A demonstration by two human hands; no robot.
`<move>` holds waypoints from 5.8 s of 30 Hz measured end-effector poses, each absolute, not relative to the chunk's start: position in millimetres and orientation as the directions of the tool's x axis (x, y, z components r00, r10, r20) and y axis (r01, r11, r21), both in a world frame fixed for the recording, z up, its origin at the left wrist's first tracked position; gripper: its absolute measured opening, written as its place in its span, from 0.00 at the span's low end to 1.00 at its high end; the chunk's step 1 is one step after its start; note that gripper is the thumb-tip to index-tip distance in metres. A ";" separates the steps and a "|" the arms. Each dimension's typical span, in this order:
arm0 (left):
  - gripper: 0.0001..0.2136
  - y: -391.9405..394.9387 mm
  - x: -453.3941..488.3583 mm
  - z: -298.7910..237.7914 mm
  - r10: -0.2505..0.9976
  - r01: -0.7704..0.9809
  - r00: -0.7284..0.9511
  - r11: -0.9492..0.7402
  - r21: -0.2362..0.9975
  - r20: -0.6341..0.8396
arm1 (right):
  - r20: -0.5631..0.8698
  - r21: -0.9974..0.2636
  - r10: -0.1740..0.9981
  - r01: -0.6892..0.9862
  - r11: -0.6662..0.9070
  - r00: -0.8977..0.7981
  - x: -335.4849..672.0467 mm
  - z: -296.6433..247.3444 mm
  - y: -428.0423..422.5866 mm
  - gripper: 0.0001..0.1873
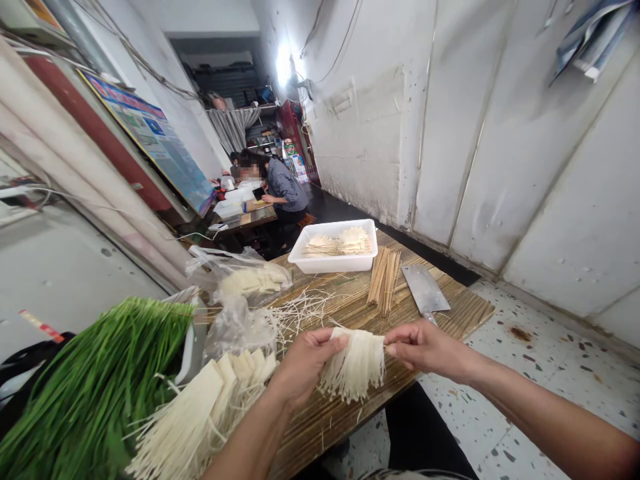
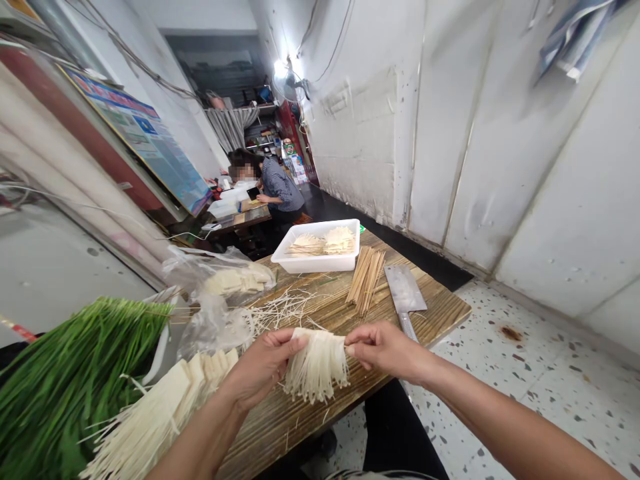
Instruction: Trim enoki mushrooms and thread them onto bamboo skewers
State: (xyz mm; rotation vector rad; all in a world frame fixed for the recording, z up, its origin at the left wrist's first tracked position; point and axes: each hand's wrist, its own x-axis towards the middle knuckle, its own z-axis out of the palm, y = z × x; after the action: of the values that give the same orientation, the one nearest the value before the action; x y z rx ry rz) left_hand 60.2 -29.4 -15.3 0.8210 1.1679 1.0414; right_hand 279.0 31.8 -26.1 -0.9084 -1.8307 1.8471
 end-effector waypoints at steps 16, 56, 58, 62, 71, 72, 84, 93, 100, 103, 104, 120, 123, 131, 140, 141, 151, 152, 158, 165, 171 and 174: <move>0.17 -31.3 52.1 -27.8 0.943 -0.202 0.104 0.331 0.922 -0.316 | 0.024 -0.913 0.654 0.251 0.323 -0.757 283.2 -35.8 38.2 0.17; 0.05 -35.4 46.2 -11.4 0.965 0.411 -0.250 0.033 0.911 0.078 | 0.043 -0.927 0.720 0.241 0.288 -0.693 265.7 -34.0 24.6 0.17; 0.05 -35.7 48.8 -13.2 0.956 0.416 -0.285 0.056 0.907 0.072 | 0.041 -0.932 0.743 0.242 0.268 -0.668 264.2 -37.3 19.8 0.17; 0.05 -37.2 58.3 -12.6 0.923 0.496 -0.357 0.059 0.866 0.142 | 0.021 -0.950 0.773 0.228 0.212 -0.634 261.2 -43.5 9.8 0.17; 0.06 -32.4 60.5 -14.4 0.909 0.371 -0.414 0.124 0.921 0.044 | 0.012 -0.978 0.814 0.163 0.130 -0.581 258.9 -47.7 -0.9 0.20; 0.07 -32.4 58.6 -15.5 0.918 0.329 -0.397 0.128 0.936 0.013 | 0.011 -0.981 0.813 0.152 0.122 -0.583 259.0 -48.4 -1.2 0.20; 0.09 -32.1 60.7 -19.1 0.893 -0.011 -0.439 0.102 0.995 -0.097 | -0.003 -0.992 0.836 0.109 0.068 -0.549 260.1 -58.4 -3.4 0.22; 0.15 -36.2 58.1 -20.7 0.873 -0.181 -0.473 0.038 0.983 -0.120 | -0.067 -0.996 0.878 -0.013 -0.083 -0.474 258.8 -65.3 -1.1 0.23; 0.18 -35.8 26.0 -28.7 0.782 -0.081 -0.624 -0.042 0.996 -0.017 | -0.100 -0.993 0.936 -0.024 -0.115 -0.336 277.8 -67.6 12.0 0.22; 0.18 -24.1 3.7 -33.9 0.728 0.138 -0.669 -0.074 0.988 0.148 | -0.116 -0.993 0.958 -0.006 -0.122 -0.262 291.4 -70.8 19.8 0.23; 0.17 -17.4 -3.7 -36.6 0.705 0.278 -0.661 -0.086 0.957 0.255 | -0.119 -0.992 0.962 -0.001 -0.123 -0.245 295.6 -71.2 21.8 0.24; 0.11 4.7 -23.7 -147.9 0.786 0.915 0.222 -0.373 0.155 0.578 | -0.155 -0.984 0.923 -0.030 -0.176 -0.351 284.7 -51.5 36.7 0.23; 0.12 -17.2 -23.6 -151.1 0.822 0.925 0.300 -0.375 0.064 0.483 | -0.014 -0.998 0.941 0.062 0.008 -0.338 270.5 -49.4 46.5 0.20; 0.25 -80.0 -8.0 -122.6 0.864 0.996 0.084 -0.059 -0.066 0.497 | 0.522 -0.483 0.622 0.399 0.779 -0.584 243.6 -122.7 28.1 0.17; 0.31 -104.4 39.9 -147.9 0.860 0.979 0.080 -0.162 0.121 0.503 | 0.352 -0.170 0.578 0.557 0.813 -0.736 250.2 -149.5 -6.2 0.09; 0.31 -103.6 42.4 -151.1 0.867 0.978 0.086 -0.167 0.124 0.490 | 0.321 -0.150 0.582 0.567 0.810 -0.747 251.1 -147.9 -7.9 0.10; 0.28 -104.4 53.2 -145.6 0.940 0.982 0.160 -0.184 0.051 0.302 | 0.234 -0.112 0.600 0.592 0.798 -0.765 254.3 -137.4 -15.8 0.21; 0.28 -104.4 54.4 -144.3 0.946 0.982 0.168 -0.185 0.036 0.276 | 0.236 -0.112 0.597 0.588 0.801 -0.767 254.3 -137.4 -15.1 0.21; 0.31 -103.6 56.7 -143.9 0.954 0.980 0.199 -0.195 -0.040 0.223 | 0.290 -0.173 0.559 0.532 0.829 -0.777 269.0 -142.6 -9.4 0.17; 0.30 -103.0 58.7 -142.4 0.937 0.961 0.270 -0.248 -0.122 0.220 | 0.270 -0.211 0.513 0.470 0.857 -0.814 284.6 -143.8 -7.4 0.17; 0.29 -102.4 59.6 -141.2 0.937 0.954 0.286 -0.260 -0.148 0.200 | 0.219 -0.163 0.521 0.495 0.853 -0.825 281.2 -144.0 -8.9 0.20; 0.28 -102.4 60.2 -141.2 0.936 0.955 0.283 -0.254 -0.154 0.209 | 0.222 -0.161 0.505 0.480 0.862 -0.834 281.3 -146.6 -9.0 0.19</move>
State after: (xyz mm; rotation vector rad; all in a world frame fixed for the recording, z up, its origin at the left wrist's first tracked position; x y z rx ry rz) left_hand 60.2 -102.4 -141.2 2.7054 2.0443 0.1276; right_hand 281.3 -9.0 -146.6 -0.7485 -2.7796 0.1441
